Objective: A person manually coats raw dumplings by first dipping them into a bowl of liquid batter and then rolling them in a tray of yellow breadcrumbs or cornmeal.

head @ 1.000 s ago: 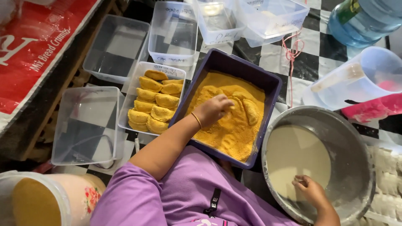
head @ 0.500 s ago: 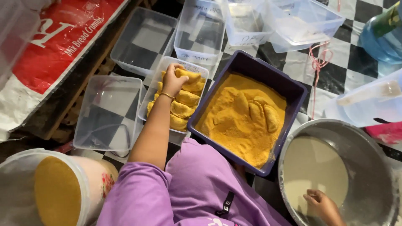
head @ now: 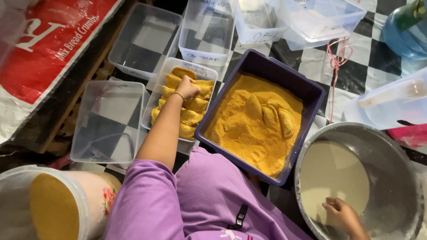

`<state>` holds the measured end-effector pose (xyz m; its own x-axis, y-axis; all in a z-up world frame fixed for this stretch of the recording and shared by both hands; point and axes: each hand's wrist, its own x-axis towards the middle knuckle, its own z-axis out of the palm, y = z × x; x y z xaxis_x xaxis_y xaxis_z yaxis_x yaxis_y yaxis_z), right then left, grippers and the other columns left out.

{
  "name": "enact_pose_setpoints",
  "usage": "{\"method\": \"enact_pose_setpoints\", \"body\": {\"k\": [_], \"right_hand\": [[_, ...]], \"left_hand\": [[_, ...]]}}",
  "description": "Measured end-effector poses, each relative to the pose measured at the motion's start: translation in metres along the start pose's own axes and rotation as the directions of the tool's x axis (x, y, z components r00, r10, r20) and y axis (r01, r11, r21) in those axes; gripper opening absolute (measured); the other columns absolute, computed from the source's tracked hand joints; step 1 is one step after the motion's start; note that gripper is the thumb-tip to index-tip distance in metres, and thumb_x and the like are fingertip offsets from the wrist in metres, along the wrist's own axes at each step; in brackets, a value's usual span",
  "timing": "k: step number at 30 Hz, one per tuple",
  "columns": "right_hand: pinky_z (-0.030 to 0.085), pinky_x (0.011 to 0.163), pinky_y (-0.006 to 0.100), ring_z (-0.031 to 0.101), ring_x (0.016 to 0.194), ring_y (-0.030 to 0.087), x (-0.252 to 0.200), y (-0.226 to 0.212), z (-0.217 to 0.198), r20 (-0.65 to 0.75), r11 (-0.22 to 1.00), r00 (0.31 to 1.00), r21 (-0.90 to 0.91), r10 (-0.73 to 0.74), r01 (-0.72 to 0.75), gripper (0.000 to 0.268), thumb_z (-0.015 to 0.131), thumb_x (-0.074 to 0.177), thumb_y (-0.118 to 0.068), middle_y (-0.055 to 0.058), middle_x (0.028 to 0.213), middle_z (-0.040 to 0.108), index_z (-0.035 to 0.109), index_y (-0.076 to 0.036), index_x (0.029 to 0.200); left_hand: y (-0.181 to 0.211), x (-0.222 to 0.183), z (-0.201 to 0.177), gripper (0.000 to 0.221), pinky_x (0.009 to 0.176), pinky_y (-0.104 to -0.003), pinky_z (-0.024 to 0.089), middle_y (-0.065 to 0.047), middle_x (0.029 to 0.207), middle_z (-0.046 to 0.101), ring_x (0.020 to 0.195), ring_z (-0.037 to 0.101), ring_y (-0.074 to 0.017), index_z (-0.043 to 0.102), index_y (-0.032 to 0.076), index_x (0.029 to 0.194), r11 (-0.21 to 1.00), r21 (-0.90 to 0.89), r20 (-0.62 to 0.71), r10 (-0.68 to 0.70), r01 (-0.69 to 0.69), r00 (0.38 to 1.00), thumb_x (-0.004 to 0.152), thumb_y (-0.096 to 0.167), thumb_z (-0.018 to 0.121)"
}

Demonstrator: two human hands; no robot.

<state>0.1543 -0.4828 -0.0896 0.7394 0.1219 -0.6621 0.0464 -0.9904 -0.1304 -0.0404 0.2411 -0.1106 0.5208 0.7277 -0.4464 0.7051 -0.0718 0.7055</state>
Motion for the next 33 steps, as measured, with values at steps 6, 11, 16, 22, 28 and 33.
{"method": "enact_pose_setpoints", "body": {"k": [6, 11, 16, 22, 28, 33], "right_hand": [[0.056, 0.103, 0.042, 0.07, 0.124, 0.029, -0.016, -0.018, -0.008, 0.006, 0.994, 0.998, 0.094, 0.059, -0.06, 0.047, 0.073, 0.095, -0.028, 0.013, 0.133, 0.076, 0.069, -0.011, 0.139], [0.058, 0.1, 0.041, 0.07, 0.124, 0.024, -0.017, -0.014, -0.01, -0.015, 0.997, 0.999, 0.066, 0.039, -0.038, 0.046, 0.074, 0.093, -0.032, 0.008, 0.131, 0.078, 0.071, -0.016, 0.136], [0.056, 0.099, 0.036, 0.074, 0.117, 0.023, -0.02, -0.012, -0.012, -0.05, 0.996, 0.998, 0.086, -0.033, 0.037, 0.048, 0.073, 0.092, -0.034, 0.009, 0.126, 0.08, 0.072, -0.012, 0.135], [0.058, 0.094, 0.034, 0.076, 0.109, 0.022, -0.012, 0.005, -0.012, -0.062, 1.0, 0.998, 0.019, -0.006, 0.007, 0.048, 0.072, 0.092, -0.037, 0.007, 0.119, 0.082, 0.071, -0.019, 0.136], [0.057, 0.094, 0.035, 0.076, 0.111, 0.022, -0.02, -0.016, -0.017, -0.043, 0.999, 0.998, 0.04, -0.036, 0.037, 0.047, 0.071, 0.092, -0.038, 0.008, 0.121, 0.082, 0.072, -0.016, 0.134], [0.057, 0.092, 0.033, 0.078, 0.108, 0.021, -0.003, 0.005, -0.005, -0.073, 0.997, 0.995, 0.045, -0.061, 0.065, 0.046, 0.074, 0.09, -0.037, 0.008, 0.115, 0.084, 0.075, -0.016, 0.131]], "left_hand": [[0.072, -0.084, 0.007, 0.032, 0.096, -0.05, 0.042, -0.017, 0.122, 0.051, 0.11, 0.049, -0.0366, 0.06, 0.011, 0.117, 0.961, 0.268, -0.254, 0.14, -0.069, 0.957, 0.09, 0.027, 0.067], [0.13, -0.18, 0.051, 0.017, 0.067, -0.031, 0.054, -0.007, 0.103, 0.066, 0.072, 0.058, -0.016, 0.062, 0.01, 0.11, 0.89, 0.292, 0.249, 0.283, -0.35, 0.926, 0.098, 0.017, 0.051], [0.086, -0.151, 0.126, 0.057, 0.099, -0.048, 0.048, -0.021, 0.123, 0.06, 0.115, 0.06, -0.0395, 0.06, 0.001, 0.124, 0.657, 0.665, 0.23, 0.273, -0.355, 0.934, 0.082, 0.036, 0.076], [0.11, -0.18, 0.092, 0.016, 0.084, -0.054, 0.053, -0.022, 0.109, 0.053, 0.088, 0.061, -0.0425, 0.048, 0.004, 0.107, 0.8, 0.455, 0.127, 0.377, -0.392, 0.917, 0.092, -0.002, 0.051], [0.095, -0.156, 0.101, 0.046, 0.095, -0.04, 0.054, -0.018, 0.119, 0.066, 0.103, 0.067, -0.0322, 0.061, 0.003, 0.121, 0.882, 0.246, 0.087, 0.393, -0.402, 0.916, 0.081, 0.014, 0.081], [0.094, -0.162, 0.099, 0.03, 0.09, -0.037, 0.054, -0.012, 0.107, 0.068, 0.093, 0.066, -0.0292, 0.065, 0.005, 0.109, 0.693, 0.242, 0.001, 0.7, -0.679, 0.714, 0.08, 0.001, 0.071]]}}
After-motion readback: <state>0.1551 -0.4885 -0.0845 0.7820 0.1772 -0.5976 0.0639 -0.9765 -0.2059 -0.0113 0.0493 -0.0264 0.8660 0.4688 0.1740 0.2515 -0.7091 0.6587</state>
